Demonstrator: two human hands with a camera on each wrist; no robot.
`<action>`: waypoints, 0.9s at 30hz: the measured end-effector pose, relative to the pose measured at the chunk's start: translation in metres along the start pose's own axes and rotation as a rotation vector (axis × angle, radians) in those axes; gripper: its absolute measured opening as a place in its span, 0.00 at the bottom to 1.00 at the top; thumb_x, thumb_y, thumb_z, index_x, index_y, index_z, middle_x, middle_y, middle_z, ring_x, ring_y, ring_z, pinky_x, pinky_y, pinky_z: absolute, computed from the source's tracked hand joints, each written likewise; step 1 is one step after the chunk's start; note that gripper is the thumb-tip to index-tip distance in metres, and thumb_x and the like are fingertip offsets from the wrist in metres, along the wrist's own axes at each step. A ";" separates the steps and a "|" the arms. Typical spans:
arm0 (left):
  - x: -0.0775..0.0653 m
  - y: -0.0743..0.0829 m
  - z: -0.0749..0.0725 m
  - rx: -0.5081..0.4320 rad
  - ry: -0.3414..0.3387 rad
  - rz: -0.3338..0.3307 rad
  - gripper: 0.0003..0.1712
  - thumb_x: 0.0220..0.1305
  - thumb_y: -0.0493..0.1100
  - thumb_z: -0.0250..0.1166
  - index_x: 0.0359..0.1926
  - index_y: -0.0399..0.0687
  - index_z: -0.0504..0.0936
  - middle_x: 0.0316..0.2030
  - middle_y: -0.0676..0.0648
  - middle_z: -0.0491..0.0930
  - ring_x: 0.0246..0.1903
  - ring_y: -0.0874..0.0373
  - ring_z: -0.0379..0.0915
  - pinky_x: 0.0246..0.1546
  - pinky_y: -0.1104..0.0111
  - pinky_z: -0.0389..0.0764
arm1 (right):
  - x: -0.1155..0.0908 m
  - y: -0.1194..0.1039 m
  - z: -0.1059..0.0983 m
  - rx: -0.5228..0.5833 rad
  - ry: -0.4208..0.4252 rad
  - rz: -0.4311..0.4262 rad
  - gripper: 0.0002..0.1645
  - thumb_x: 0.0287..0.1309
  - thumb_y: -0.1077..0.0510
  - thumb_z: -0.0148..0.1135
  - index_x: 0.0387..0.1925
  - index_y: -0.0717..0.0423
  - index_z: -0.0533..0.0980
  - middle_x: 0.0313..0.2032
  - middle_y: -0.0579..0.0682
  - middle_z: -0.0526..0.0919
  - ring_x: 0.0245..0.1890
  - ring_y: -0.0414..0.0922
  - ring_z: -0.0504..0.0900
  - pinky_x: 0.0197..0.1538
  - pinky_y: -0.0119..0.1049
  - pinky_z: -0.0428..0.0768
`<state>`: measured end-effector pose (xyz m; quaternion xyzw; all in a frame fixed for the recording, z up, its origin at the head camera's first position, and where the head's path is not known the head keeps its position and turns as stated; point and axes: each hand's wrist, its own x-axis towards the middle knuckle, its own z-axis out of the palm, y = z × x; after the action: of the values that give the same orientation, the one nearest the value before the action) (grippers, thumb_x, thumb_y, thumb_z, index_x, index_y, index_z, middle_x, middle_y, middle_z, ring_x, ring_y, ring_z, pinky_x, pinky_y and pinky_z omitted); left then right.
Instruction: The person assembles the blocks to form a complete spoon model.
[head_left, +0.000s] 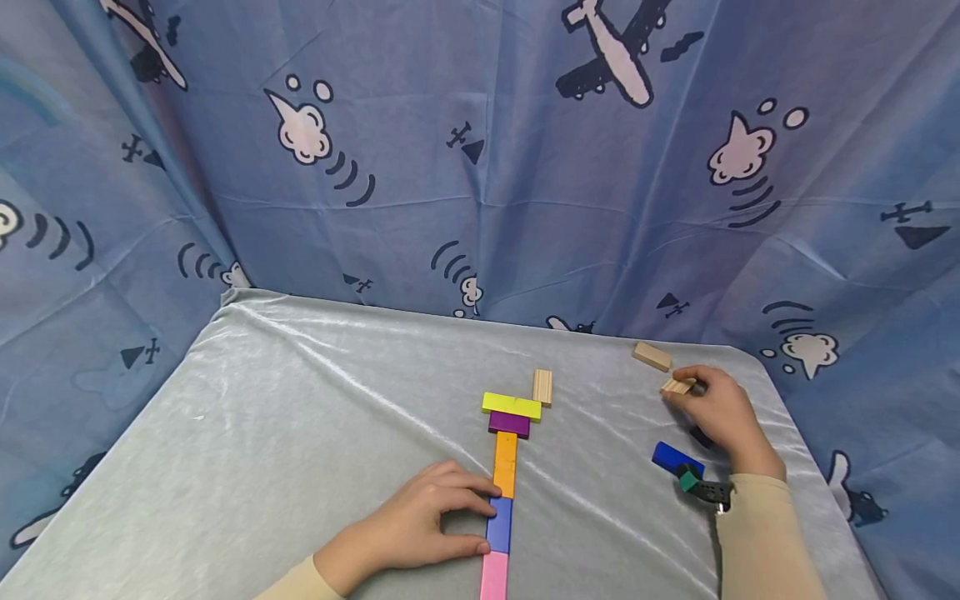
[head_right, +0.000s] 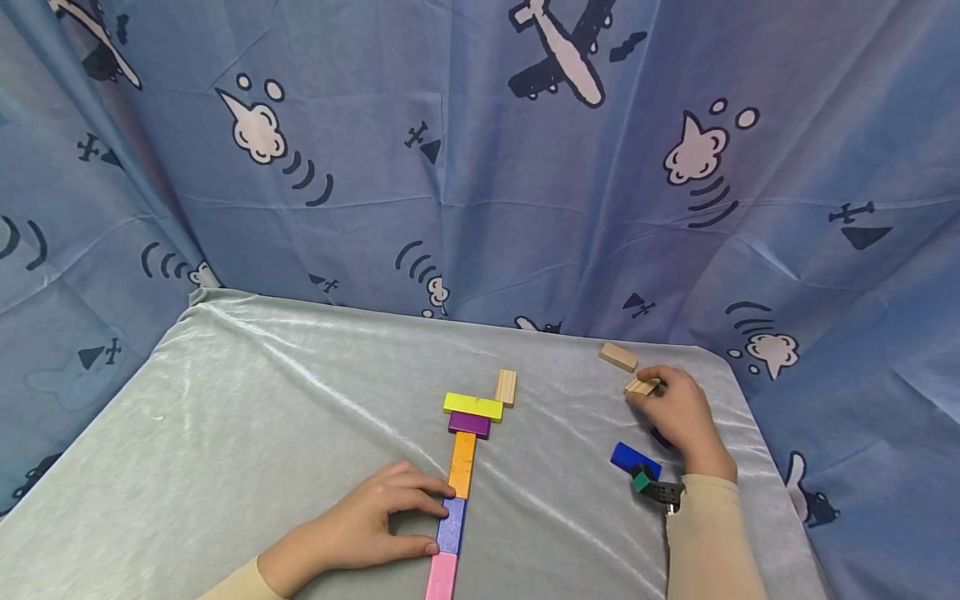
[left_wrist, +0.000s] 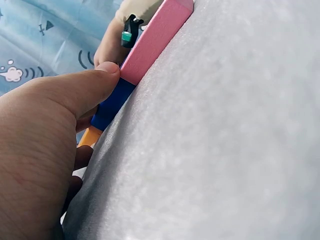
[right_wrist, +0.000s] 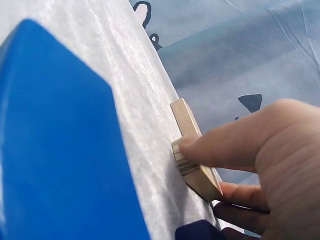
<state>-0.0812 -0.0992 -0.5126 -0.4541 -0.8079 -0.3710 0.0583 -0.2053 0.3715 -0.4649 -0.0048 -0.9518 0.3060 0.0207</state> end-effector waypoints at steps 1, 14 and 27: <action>0.000 0.000 0.000 -0.002 -0.005 -0.008 0.19 0.67 0.56 0.80 0.55 0.58 0.92 0.63 0.61 0.84 0.61 0.67 0.75 0.63 0.70 0.76 | 0.000 0.000 0.000 -0.003 -0.003 0.001 0.33 0.70 0.52 0.74 0.65 0.72 0.77 0.65 0.77 0.75 0.64 0.73 0.74 0.65 0.72 0.71; -0.001 0.000 0.001 -0.023 -0.018 -0.043 0.19 0.67 0.57 0.80 0.55 0.58 0.92 0.64 0.63 0.84 0.62 0.67 0.74 0.63 0.69 0.76 | 0.002 0.003 0.003 -0.016 0.018 -0.021 0.32 0.69 0.54 0.74 0.64 0.72 0.78 0.65 0.77 0.75 0.63 0.74 0.74 0.64 0.73 0.72; -0.002 -0.002 0.001 -0.027 -0.016 -0.034 0.19 0.66 0.55 0.81 0.55 0.58 0.92 0.64 0.62 0.84 0.61 0.66 0.75 0.62 0.70 0.76 | 0.002 -0.033 0.003 0.011 0.017 -0.050 0.35 0.72 0.48 0.73 0.69 0.65 0.76 0.71 0.74 0.71 0.71 0.75 0.68 0.67 0.77 0.68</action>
<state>-0.0814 -0.1004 -0.5150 -0.4439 -0.8110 -0.3790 0.0393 -0.2074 0.3430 -0.4487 0.0163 -0.9497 0.3105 0.0367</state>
